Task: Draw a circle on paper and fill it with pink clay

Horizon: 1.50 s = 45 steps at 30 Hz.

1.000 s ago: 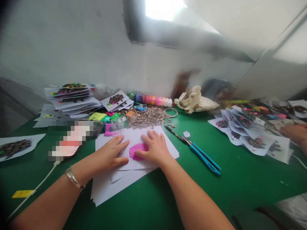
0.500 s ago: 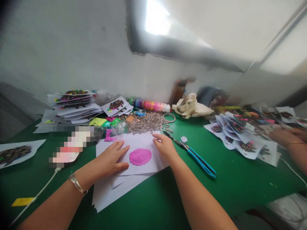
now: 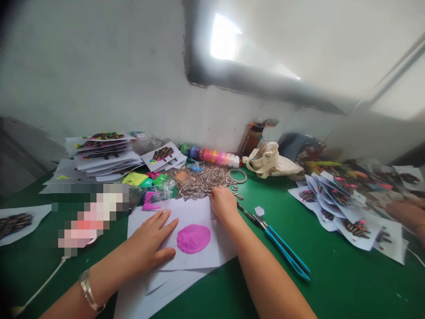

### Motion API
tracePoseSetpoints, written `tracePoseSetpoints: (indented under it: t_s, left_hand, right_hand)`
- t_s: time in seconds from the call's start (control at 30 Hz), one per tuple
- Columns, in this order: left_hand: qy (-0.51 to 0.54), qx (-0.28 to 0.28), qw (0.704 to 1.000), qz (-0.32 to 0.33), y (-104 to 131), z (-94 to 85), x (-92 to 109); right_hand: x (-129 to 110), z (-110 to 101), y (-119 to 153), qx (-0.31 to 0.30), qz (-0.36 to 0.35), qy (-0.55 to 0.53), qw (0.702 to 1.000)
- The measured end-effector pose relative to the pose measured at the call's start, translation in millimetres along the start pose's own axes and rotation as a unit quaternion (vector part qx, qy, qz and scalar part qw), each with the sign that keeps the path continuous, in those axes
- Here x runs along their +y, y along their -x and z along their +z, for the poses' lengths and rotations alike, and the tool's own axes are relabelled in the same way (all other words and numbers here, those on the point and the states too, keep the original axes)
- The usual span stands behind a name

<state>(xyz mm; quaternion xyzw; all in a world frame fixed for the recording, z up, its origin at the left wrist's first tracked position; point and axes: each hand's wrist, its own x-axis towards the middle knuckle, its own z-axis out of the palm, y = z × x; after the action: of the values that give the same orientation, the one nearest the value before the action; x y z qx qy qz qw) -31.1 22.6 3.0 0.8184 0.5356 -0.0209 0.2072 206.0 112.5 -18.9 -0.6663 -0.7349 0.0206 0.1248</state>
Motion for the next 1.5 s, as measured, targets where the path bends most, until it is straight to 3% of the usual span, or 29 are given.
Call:
tracePoseSetpoints:
  t_s: [0.23, 0.43, 0.73, 0.83, 0.9, 0.93, 1.1, 1.27, 1.5]
  left_hand:
    - [-0.014, -0.041, 0.999, -0.023, 0, -10.7, 7]
    - [-0.005, -0.043, 0.999, -0.03, -1, -10.4, 7]
    - [-0.014, 0.001, 1.0, 0.001, 1, 1.5, -1]
    - [-0.014, -0.004, 1.0, 0.001, 0, -0.3, 0]
    - [-0.015, -0.008, 1.0, -0.001, 0, -2.3, 2]
    - [-0.018, -0.012, 1.0, -0.003, 0, -3.1, 3]
    - [-0.028, -0.012, 1.0, 0.002, 1, -2.1, 2]
    - [-0.025, 0.0, 1.0, 0.006, 1, -1.9, 3]
    - [-0.032, 0.007, 0.999, 0.009, 1, -0.5, 2]
  right_hand:
    - [0, 2, -10, -0.019, -0.065, 0.035, 0.997]
    - [1, 9, -9, -0.01, -0.092, 0.025, 0.995]
    - [17, -13, 26, 0.037, -0.076, -0.108, 0.991]
    - [21, -15, 49, -0.035, -0.022, -0.387, 0.921]
    - [19, -13, 62, -0.077, 0.015, -0.489, 0.869]
    - [17, -11, 67, -0.075, 0.018, -0.505, 0.86]
    - [5, -2, 76, -0.008, -0.073, -0.421, 0.904]
    - [-3, 1, 74, 0.007, -0.116, -0.376, 0.919]
    - [-10, 8, 71, 0.023, -0.179, -0.199, 0.963]
